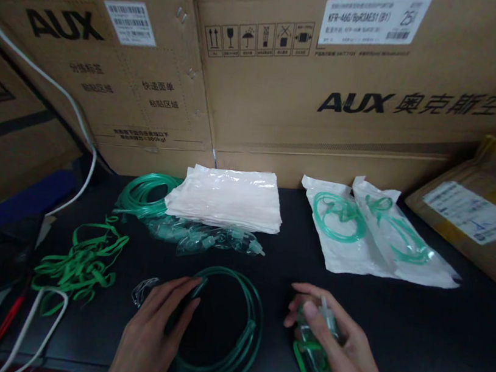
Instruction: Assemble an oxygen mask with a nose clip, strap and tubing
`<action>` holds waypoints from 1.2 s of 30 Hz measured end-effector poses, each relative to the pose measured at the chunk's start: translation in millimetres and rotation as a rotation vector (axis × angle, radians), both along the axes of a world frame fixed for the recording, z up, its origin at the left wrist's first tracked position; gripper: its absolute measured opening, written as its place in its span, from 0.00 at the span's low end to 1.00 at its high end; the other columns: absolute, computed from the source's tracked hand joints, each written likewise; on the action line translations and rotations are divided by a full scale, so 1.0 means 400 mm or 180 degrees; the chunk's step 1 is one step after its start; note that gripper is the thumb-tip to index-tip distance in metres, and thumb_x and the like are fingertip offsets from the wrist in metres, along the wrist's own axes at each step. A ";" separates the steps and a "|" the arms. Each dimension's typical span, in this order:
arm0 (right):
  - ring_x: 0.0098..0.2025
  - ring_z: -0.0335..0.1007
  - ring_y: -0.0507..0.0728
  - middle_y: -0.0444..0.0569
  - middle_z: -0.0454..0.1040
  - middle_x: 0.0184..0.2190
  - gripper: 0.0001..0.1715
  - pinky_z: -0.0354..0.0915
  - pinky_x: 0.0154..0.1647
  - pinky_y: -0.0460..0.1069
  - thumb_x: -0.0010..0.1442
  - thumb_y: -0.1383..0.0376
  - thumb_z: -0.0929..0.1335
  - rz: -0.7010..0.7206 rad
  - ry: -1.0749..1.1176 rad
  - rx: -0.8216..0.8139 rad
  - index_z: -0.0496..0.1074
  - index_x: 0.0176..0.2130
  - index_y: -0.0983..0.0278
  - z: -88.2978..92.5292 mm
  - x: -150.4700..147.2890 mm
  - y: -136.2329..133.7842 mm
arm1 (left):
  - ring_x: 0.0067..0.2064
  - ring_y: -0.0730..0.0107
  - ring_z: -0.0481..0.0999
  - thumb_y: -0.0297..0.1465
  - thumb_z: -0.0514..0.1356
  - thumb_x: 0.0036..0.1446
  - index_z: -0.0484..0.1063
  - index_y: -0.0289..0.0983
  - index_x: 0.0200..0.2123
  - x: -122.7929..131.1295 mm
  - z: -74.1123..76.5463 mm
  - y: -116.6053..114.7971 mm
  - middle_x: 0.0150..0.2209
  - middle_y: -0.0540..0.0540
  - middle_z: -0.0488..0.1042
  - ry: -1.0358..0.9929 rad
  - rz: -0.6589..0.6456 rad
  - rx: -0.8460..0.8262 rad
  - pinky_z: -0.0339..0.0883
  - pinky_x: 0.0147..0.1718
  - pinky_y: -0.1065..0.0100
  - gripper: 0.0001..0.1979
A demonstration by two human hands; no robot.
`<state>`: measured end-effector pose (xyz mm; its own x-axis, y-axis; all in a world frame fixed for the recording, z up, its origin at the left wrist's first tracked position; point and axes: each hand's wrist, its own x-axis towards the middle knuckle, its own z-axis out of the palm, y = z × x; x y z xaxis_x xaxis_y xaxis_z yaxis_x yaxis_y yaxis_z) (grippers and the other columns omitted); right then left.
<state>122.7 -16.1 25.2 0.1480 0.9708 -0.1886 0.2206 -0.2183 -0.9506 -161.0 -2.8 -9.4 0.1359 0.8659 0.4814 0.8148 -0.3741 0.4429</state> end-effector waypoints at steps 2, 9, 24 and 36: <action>0.47 0.83 0.67 0.58 0.84 0.46 0.32 0.79 0.43 0.56 0.69 0.46 0.62 -0.0200 0.0663 -0.0337 0.71 0.63 0.59 -0.002 0.010 -0.011 | 0.44 0.60 0.82 0.28 0.60 0.65 0.77 0.40 0.49 -0.005 0.005 0.007 0.46 0.44 0.78 0.0069 0.0100 0.0007 0.80 0.42 0.61 0.11; 0.57 0.76 0.69 0.58 0.79 0.56 0.35 0.74 0.51 0.61 0.67 0.51 0.67 0.0435 0.1193 -0.0380 0.62 0.69 0.53 -0.009 -0.002 -0.064 | 0.39 0.58 0.78 0.32 0.61 0.65 0.76 0.40 0.37 -0.001 0.024 0.029 0.39 0.46 0.76 0.0277 0.0256 -0.0218 0.74 0.41 0.56 0.04; 0.58 0.75 0.65 0.52 0.80 0.53 0.27 0.72 0.57 0.56 0.61 0.47 0.72 0.1285 0.0127 -0.0183 0.77 0.54 0.58 0.087 -0.080 0.043 | 0.44 0.68 0.81 0.32 0.63 0.66 0.78 0.45 0.52 0.013 0.062 0.032 0.44 0.48 0.79 -0.1087 -0.0410 -0.0892 0.74 0.44 0.68 0.12; 0.42 0.78 0.61 0.47 0.82 0.39 0.19 0.75 0.41 0.50 0.63 0.52 0.72 0.1976 -0.0443 0.0167 0.81 0.49 0.59 0.085 -0.100 0.104 | 0.46 0.69 0.81 0.29 0.63 0.66 0.80 0.48 0.51 0.021 0.082 0.020 0.45 0.49 0.79 -0.1395 -0.0676 -0.1129 0.75 0.46 0.70 0.13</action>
